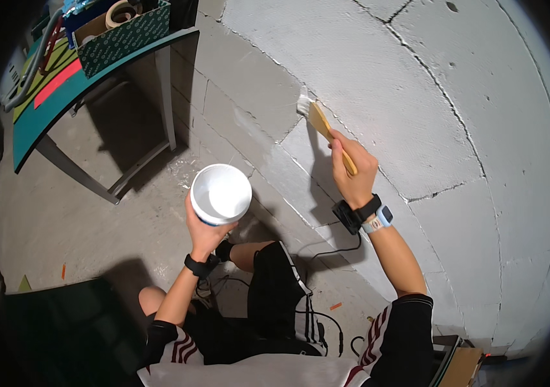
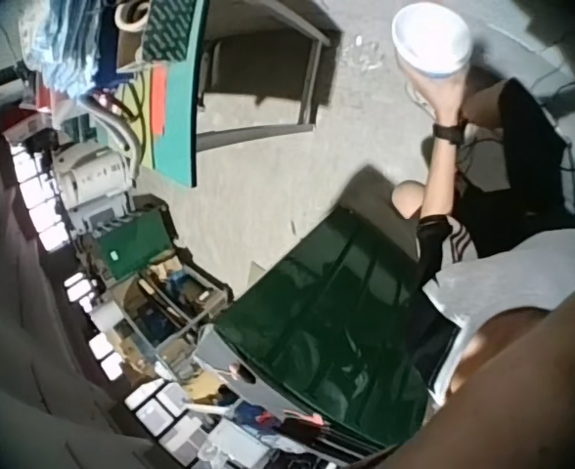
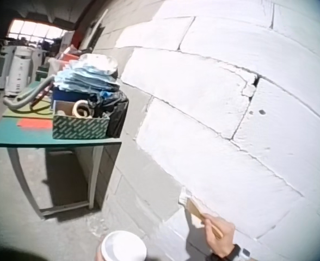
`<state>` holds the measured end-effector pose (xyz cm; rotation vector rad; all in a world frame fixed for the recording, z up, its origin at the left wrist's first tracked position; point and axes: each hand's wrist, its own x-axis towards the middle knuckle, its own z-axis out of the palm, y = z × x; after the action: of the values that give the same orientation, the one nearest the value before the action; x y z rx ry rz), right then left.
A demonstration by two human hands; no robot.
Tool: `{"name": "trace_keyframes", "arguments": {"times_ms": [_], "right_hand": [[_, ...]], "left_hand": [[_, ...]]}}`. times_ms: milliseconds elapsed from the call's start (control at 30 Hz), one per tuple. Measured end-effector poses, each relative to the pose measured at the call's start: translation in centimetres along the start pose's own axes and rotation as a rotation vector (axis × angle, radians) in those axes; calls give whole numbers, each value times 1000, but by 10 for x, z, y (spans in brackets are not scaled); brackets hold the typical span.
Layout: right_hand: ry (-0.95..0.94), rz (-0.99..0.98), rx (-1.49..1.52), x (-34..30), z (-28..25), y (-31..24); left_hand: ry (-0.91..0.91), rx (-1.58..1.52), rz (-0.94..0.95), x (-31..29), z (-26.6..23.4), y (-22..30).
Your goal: Painting a white coat onto a concrete block wall using a brush.
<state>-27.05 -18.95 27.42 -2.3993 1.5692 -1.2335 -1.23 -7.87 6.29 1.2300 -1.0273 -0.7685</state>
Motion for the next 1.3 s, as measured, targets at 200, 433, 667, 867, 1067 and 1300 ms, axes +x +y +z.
{"name": "trace_keyframes", "arguments": {"times_ms": [200, 433, 667, 867, 1067, 1300], "right_hand": [[42, -128, -111, 3, 9, -18], [71, -138, -199, -16, 19, 1], [193, -128, -98, 0, 16, -1], [93, -61, -114, -32, 29, 10], [258, -122, -35, -12, 21, 8], [106, -53, -49, -37, 31, 16]], "left_hand": [[20, -35, -170, -17, -30, -32], [32, -35, -163, -23, -51, -35], [70, -254, -171, -20, -52, -33], [57, -172, -124, -15, -52, -42], [65, -224, -174, -17, -56, -41], [96, -28, -120, -14, -54, -45]]}}
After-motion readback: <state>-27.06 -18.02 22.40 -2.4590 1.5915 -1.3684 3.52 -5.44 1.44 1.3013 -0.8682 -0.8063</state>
